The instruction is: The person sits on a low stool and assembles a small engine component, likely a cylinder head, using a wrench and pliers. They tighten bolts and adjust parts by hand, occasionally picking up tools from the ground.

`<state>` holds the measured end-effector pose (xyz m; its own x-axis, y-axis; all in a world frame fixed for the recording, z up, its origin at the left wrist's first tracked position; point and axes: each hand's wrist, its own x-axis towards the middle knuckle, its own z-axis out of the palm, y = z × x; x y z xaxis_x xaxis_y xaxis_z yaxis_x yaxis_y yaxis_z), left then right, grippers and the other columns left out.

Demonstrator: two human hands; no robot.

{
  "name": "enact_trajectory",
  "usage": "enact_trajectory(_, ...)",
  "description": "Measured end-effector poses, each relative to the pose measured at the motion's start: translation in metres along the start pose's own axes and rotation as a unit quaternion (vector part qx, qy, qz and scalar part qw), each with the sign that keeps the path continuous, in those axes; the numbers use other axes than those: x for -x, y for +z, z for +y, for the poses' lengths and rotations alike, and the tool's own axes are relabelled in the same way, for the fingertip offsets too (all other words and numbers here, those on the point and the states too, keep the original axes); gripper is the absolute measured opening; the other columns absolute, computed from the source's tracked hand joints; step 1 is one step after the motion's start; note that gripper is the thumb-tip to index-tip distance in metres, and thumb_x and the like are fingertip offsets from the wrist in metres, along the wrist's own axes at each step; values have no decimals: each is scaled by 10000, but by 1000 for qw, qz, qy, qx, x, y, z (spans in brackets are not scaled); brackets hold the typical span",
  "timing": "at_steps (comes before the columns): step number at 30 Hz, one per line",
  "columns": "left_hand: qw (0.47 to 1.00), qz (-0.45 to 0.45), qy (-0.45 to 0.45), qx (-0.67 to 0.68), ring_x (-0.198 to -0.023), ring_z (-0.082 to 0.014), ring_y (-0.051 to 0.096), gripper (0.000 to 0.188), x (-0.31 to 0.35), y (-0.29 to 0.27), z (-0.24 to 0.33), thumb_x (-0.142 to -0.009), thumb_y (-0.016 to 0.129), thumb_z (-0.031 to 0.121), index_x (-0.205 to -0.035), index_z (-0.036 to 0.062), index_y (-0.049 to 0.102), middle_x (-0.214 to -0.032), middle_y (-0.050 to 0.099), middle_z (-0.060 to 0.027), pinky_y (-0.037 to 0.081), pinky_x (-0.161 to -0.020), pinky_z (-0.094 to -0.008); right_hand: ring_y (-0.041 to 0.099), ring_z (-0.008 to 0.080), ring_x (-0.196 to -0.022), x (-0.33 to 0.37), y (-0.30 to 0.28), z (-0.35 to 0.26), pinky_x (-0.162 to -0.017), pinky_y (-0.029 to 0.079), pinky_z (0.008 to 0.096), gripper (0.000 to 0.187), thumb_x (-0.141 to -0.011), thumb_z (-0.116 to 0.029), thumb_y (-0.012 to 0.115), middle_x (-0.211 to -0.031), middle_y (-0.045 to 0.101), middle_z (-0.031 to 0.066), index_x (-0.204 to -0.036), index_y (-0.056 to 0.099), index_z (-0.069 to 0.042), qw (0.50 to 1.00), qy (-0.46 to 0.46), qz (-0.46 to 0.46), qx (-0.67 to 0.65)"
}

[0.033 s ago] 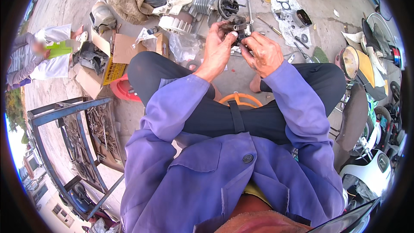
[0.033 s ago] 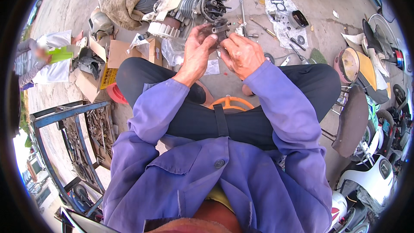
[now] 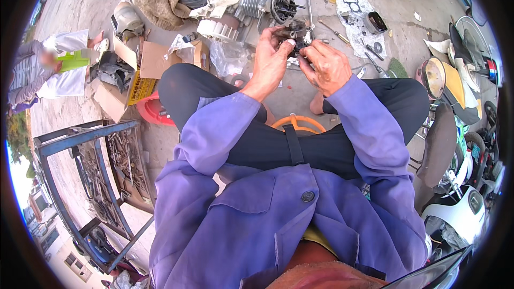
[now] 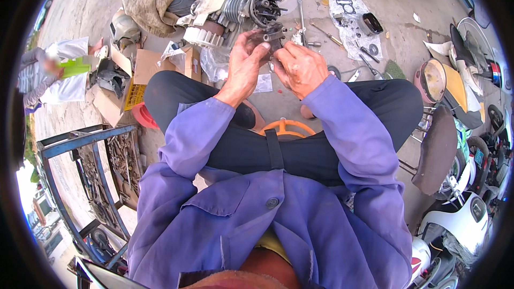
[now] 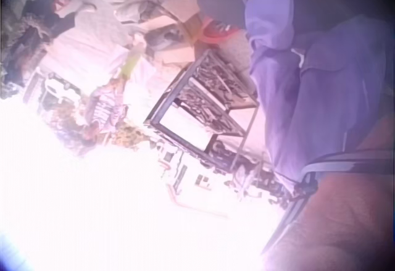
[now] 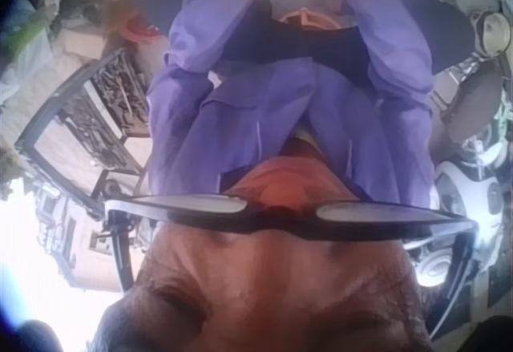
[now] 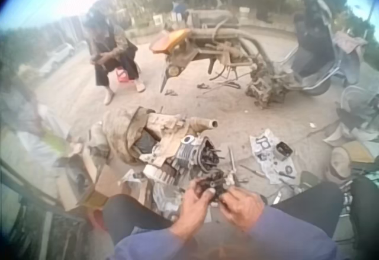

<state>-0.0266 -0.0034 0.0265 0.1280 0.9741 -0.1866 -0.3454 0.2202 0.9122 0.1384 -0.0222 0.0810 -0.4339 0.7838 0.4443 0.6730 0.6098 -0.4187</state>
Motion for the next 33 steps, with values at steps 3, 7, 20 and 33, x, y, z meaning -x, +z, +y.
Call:
enact_trajectory(3, 1000, 4, 6, -12, -1117, -222, 626, 478, 1, 1, -1, -963, 591, 36, -1397, -26, 401, -1283, 591, -176, 545, -946, -359, 658, 281, -727, 3, 3, 1, -628, 548, 387, 182, -781, -38, 761, -811, 601, 91, -914, 636, -49, 1000, 0, -7, 4)
enact_trajectory(7, 999, 8, 7, -45, -1112, -225, 627, 466, 0, 0, -2, -963, 588, 30, -1390, -29, 410, -1277, 593, -180, 545, -947, -358, 659, 301, -780, 10, 10, 0, -677, 556, 407, 162, -816, -77, 739, -838, 598, 97, -922, 618, -54, 999, 37, -15, -13)
enact_trajectory(20, 980, 1, -86, 181, -1071, -258, 651, 416, -3, 0, 5, -969, 543, 10, -1360, -20, 404, -1215, 608, -172, 590, -934, -452, 606, 179, -651, -2, -10, 2, -603, 497, 317, 131, -854, -58, 735, -800, 600, 74, -963, 678, -12, 968, 153, 12, -199)
enact_trajectory(33, 956, -48, -73, 281, -1149, -306, 645, 430, -6, -2, 17, -863, 476, 0, -1293, -11, 460, -1259, 601, -178, 565, -1004, -542, 626, 136, -697, 1, -23, 19, -612, 492, 262, 159, -875, -32, 701, -860, 644, 74, -1033, 705, -16, 952, 202, 100, -205)
